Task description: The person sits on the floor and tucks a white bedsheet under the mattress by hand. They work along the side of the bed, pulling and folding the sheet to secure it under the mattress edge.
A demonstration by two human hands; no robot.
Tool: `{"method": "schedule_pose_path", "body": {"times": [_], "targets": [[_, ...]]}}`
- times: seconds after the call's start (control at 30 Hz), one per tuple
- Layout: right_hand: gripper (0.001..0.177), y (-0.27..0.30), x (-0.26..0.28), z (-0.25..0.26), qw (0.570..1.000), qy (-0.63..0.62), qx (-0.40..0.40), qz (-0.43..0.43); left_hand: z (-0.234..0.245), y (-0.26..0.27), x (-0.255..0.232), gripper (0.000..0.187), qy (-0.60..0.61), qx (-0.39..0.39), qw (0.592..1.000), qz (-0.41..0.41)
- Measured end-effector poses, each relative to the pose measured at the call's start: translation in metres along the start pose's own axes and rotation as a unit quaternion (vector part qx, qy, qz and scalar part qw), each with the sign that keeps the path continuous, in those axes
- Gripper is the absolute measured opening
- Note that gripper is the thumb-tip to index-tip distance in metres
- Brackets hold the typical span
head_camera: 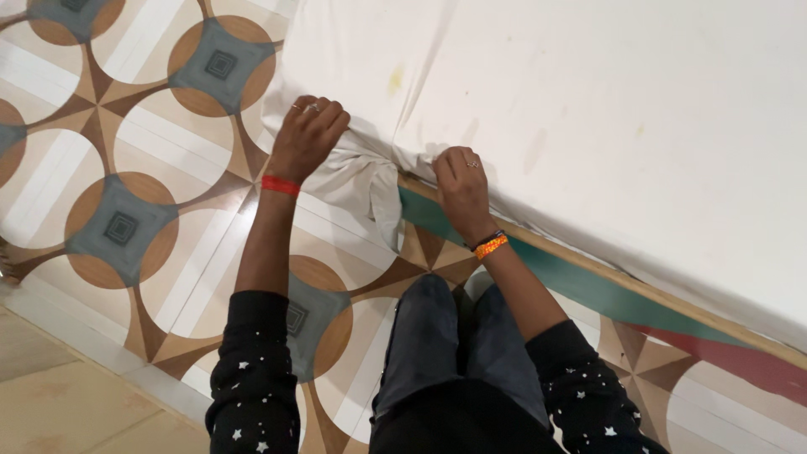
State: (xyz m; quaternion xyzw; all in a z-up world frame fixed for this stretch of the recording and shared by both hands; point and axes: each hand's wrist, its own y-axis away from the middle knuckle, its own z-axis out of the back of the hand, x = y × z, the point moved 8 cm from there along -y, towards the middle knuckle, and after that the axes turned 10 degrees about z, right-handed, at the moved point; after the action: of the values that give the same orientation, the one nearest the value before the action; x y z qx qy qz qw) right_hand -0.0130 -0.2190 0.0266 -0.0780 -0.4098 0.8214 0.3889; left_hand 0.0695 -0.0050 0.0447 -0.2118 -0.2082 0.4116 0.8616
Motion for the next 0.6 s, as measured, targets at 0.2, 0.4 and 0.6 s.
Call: {"method": "schedule_pose_path", "body": {"times": [0.2, 0.4, 0.6], "targets": [[0.008, -0.005, 0.002, 0.005, 1.0, 0.012, -0.027, 0.004, 0.003, 0.01, 0.017, 0.017, -0.037, 0.008, 0.998, 0.058], [0.01, -0.002, -0.003, 0.0, 0.999, -0.013, -0.011, -0.031, 0.0, 0.01, 0.022, 0.004, 0.05, 0.036, 0.985, 0.158], [0.03, -0.014, 0.006, -0.003, 1.0, 0.012, -0.018, 0.002, -0.005, 0.029, 0.083, 0.026, 0.25, -0.113, 0.861, 0.429]]}}
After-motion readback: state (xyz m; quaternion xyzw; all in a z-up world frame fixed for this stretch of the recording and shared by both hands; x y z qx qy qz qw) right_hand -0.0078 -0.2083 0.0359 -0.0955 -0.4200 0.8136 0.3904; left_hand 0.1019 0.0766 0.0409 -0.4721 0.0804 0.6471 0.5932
